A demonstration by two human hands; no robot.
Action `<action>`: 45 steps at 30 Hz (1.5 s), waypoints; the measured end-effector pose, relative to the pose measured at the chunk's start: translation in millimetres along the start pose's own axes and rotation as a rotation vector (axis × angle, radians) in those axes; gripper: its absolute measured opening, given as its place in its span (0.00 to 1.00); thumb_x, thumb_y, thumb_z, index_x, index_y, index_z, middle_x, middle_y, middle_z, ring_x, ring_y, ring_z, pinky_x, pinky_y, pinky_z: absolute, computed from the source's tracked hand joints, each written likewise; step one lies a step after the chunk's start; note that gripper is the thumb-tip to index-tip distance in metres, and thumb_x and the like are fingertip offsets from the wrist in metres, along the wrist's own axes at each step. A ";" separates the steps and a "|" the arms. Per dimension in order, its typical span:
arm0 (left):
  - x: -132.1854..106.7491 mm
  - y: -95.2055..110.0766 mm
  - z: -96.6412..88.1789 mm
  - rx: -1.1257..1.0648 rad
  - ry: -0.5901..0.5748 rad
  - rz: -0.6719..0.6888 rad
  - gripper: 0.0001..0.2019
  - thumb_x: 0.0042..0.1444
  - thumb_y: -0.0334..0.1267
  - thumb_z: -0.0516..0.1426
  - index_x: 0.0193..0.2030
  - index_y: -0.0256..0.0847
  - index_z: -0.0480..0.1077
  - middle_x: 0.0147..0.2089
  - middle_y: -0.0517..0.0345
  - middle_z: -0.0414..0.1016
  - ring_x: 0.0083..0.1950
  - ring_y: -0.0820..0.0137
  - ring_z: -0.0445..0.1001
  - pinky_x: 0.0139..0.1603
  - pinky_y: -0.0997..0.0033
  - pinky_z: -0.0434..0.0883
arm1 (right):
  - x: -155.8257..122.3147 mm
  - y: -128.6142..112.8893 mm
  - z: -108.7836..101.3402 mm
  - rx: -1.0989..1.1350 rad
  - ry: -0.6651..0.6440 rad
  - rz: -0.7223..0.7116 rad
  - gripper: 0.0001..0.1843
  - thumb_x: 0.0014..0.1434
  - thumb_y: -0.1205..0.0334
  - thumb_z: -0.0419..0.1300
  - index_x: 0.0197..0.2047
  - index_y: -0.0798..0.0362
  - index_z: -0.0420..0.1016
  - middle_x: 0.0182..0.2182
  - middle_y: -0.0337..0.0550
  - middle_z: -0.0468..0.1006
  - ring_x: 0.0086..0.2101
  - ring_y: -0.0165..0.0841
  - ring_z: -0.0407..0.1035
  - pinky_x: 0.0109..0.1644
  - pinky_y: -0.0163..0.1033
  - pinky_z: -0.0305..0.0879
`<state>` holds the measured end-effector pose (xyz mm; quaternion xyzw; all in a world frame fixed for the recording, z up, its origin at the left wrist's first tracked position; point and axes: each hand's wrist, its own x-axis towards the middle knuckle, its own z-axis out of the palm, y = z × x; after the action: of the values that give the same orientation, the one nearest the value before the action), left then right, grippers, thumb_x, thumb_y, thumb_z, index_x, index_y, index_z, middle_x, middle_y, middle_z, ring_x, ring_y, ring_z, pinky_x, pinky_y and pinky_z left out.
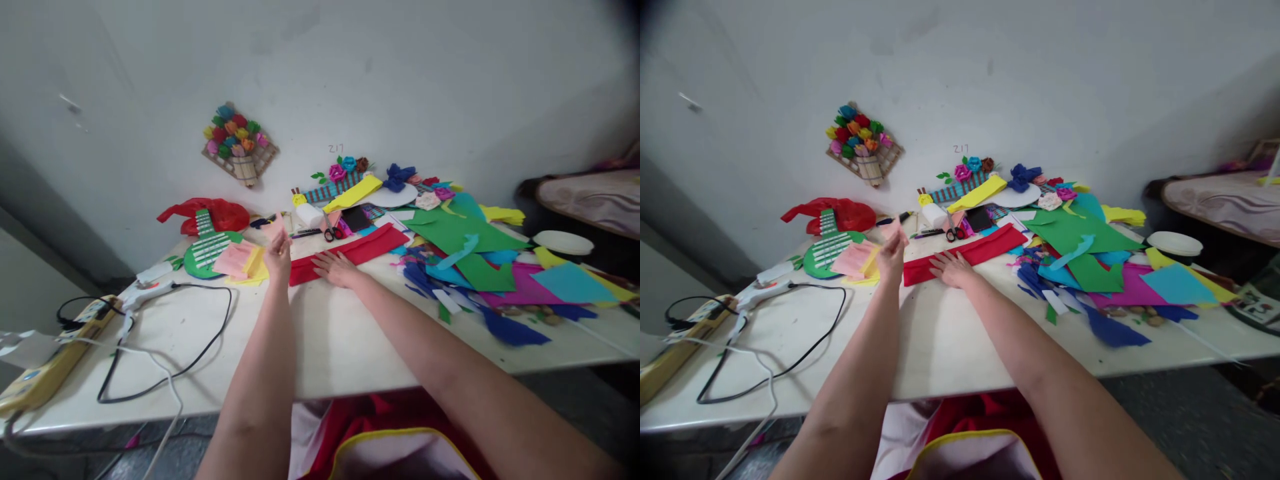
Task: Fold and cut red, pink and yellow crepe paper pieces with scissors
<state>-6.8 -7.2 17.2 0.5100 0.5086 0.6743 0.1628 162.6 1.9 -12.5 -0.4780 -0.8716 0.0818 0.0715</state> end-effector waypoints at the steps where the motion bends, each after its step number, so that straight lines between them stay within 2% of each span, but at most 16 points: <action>1: -1.0 1.0 4.6 -0.143 -0.062 -0.052 0.17 0.49 0.38 0.57 0.47 0.38 0.72 0.49 0.51 0.74 0.53 0.62 0.69 0.55 0.64 0.64 | 0.2 0.3 -0.6 0.021 0.012 0.013 0.30 0.62 0.46 0.35 0.65 0.44 0.45 0.65 0.33 0.41 0.64 0.36 0.33 0.64 0.52 0.29; 5: -8.1 4.7 14.6 -0.569 -0.220 -0.253 0.18 0.41 0.39 0.63 0.41 0.36 0.74 0.43 0.51 0.77 0.49 0.63 0.72 0.54 0.64 0.65 | 2.9 5.1 -5.0 0.318 0.159 0.048 0.31 0.63 0.48 0.31 0.65 0.50 0.48 0.64 0.37 0.46 0.63 0.32 0.37 0.65 0.45 0.33; 9: -12.5 6.7 14.1 -0.722 -0.292 -0.339 0.15 0.39 0.38 0.64 0.36 0.37 0.74 0.46 0.49 0.75 0.52 0.62 0.70 0.55 0.64 0.65 | 7.2 9.9 -12.5 1.016 0.386 0.094 0.34 0.61 0.43 0.34 0.59 0.56 0.59 0.56 0.47 0.65 0.58 0.33 0.56 0.59 0.41 0.53; 12: -14.3 4.3 14.4 -0.735 -0.338 -0.367 0.13 0.39 0.38 0.64 0.35 0.39 0.74 0.46 0.51 0.75 0.52 0.62 0.70 0.55 0.64 0.66 | 9.3 11.9 -17.0 1.491 0.459 0.152 0.30 0.56 0.40 0.47 0.48 0.56 0.68 0.40 0.49 0.77 0.42 0.36 0.71 0.46 0.41 0.67; 14: -15.6 1.6 15.3 -0.738 -0.364 -0.382 0.13 0.40 0.38 0.64 0.35 0.39 0.74 0.42 0.52 0.76 0.49 0.64 0.72 0.54 0.64 0.67 | 9.3 13.0 -18.6 1.677 0.495 0.161 0.23 0.49 0.44 0.57 0.39 0.55 0.70 0.29 0.45 0.77 0.32 0.34 0.72 0.37 0.39 0.69; 16: -16.7 -0.2 15.5 -0.741 -0.395 -0.399 0.13 0.40 0.38 0.64 0.35 0.38 0.73 0.39 0.52 0.77 0.45 0.66 0.74 0.53 0.64 0.68 | 8.4 13.9 -19.5 1.778 0.538 0.177 0.19 0.42 0.51 0.64 0.34 0.54 0.69 0.24 0.40 0.75 0.27 0.33 0.71 0.31 0.37 0.68; 18: -17.0 0.1 13.5 -0.723 -0.415 -0.416 0.12 0.41 0.40 0.63 0.33 0.37 0.72 0.36 0.53 0.77 0.41 0.68 0.75 0.51 0.64 0.69 | 7.0 14.3 -20.5 1.812 0.565 0.216 0.17 0.38 0.56 0.65 0.32 0.54 0.69 0.24 0.39 0.75 0.27 0.32 0.70 0.29 0.37 0.67; 21: -15.1 4.5 6.6 -0.655 -0.413 -0.462 0.15 0.45 0.48 0.60 0.34 0.39 0.69 0.35 0.53 0.76 0.36 0.70 0.75 0.46 0.64 0.71 | 5.0 13.7 -22.4 1.785 0.567 0.217 0.16 0.38 0.58 0.64 0.32 0.55 0.71 0.29 0.42 0.77 0.32 0.35 0.71 0.33 0.38 0.67; 24: -12.0 9.9 0.1 -0.612 -0.446 -0.505 0.21 0.48 0.55 0.56 0.42 0.41 0.65 0.40 0.51 0.76 0.36 0.69 0.75 0.40 0.65 0.72 | 4.2 11.1 -22.9 1.773 0.503 0.133 0.16 0.38 0.61 0.63 0.35 0.55 0.73 0.35 0.44 0.78 0.39 0.37 0.71 0.39 0.40 0.67; 26: -10.9 11.5 -1.0 -0.582 -0.475 -0.529 0.26 0.46 0.57 0.56 0.47 0.43 0.62 0.41 0.50 0.76 0.35 0.68 0.76 0.36 0.67 0.72 | 4.3 8.8 -21.5 1.774 0.443 0.096 0.16 0.38 0.63 0.62 0.34 0.54 0.75 0.36 0.43 0.79 0.40 0.38 0.71 0.42 0.41 0.67; 28: -11.1 11.4 0.4 -0.537 -0.474 -0.542 0.31 0.42 0.55 0.60 0.51 0.43 0.60 0.36 0.53 0.76 0.31 0.69 0.75 0.32 0.69 0.71 | 4.4 6.5 -19.4 1.764 0.393 0.081 0.15 0.37 0.64 0.62 0.33 0.55 0.75 0.34 0.42 0.79 0.38 0.38 0.71 0.43 0.42 0.66; 31: -13.2 10.8 4.1 -0.483 -0.445 -0.539 0.34 0.37 0.45 0.65 0.52 0.41 0.60 0.31 0.58 0.75 0.28 0.72 0.74 0.30 0.72 0.70 | 3.9 4.0 -16.3 1.729 0.341 0.065 0.14 0.36 0.64 0.63 0.32 0.55 0.76 0.30 0.41 0.79 0.35 0.36 0.72 0.42 0.41 0.66; 34: -15.1 10.6 4.7 -0.440 -0.442 -0.533 0.32 0.32 0.36 0.66 0.48 0.37 0.64 0.28 0.59 0.74 0.27 0.70 0.74 0.30 0.71 0.70 | 3.2 2.6 -14.3 1.675 0.316 0.045 0.15 0.36 0.64 0.63 0.32 0.56 0.76 0.28 0.40 0.79 0.32 0.34 0.72 0.41 0.40 0.65; 36: -14.9 9.5 2.6 -0.423 -0.457 -0.510 0.27 0.31 0.34 0.66 0.42 0.35 0.67 0.26 0.58 0.74 0.28 0.68 0.75 0.31 0.69 0.71 | 3.8 2.2 -13.3 1.631 0.323 0.038 0.14 0.36 0.63 0.63 0.31 0.56 0.75 0.26 0.38 0.78 0.31 0.32 0.71 0.39 0.38 0.65; 40: -11.1 4.7 -3.2 -0.453 -0.490 -0.458 0.19 0.31 0.38 0.65 0.33 0.33 0.71 0.27 0.53 0.75 0.32 0.63 0.75 0.34 0.66 0.72 | 7.0 2.4 -11.8 1.532 0.437 0.092 0.11 0.35 0.59 0.64 0.24 0.55 0.72 0.21 0.34 0.74 0.26 0.29 0.67 0.33 0.35 0.63; 45: -6.3 0.7 -6.7 -0.436 -0.439 -0.457 0.18 0.30 0.42 0.67 0.28 0.34 0.71 0.24 0.56 0.74 0.30 0.66 0.74 0.32 0.68 0.70 | 9.8 2.7 -11.2 1.406 0.601 0.158 0.13 0.38 0.55 0.63 0.19 0.54 0.66 0.15 0.31 0.66 0.22 0.26 0.61 0.27 0.31 0.58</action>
<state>-9.6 -15.7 14.7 0.4689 0.4068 0.5878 0.5188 161.9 12.5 -1.7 -0.3829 -0.5209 0.4882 0.5863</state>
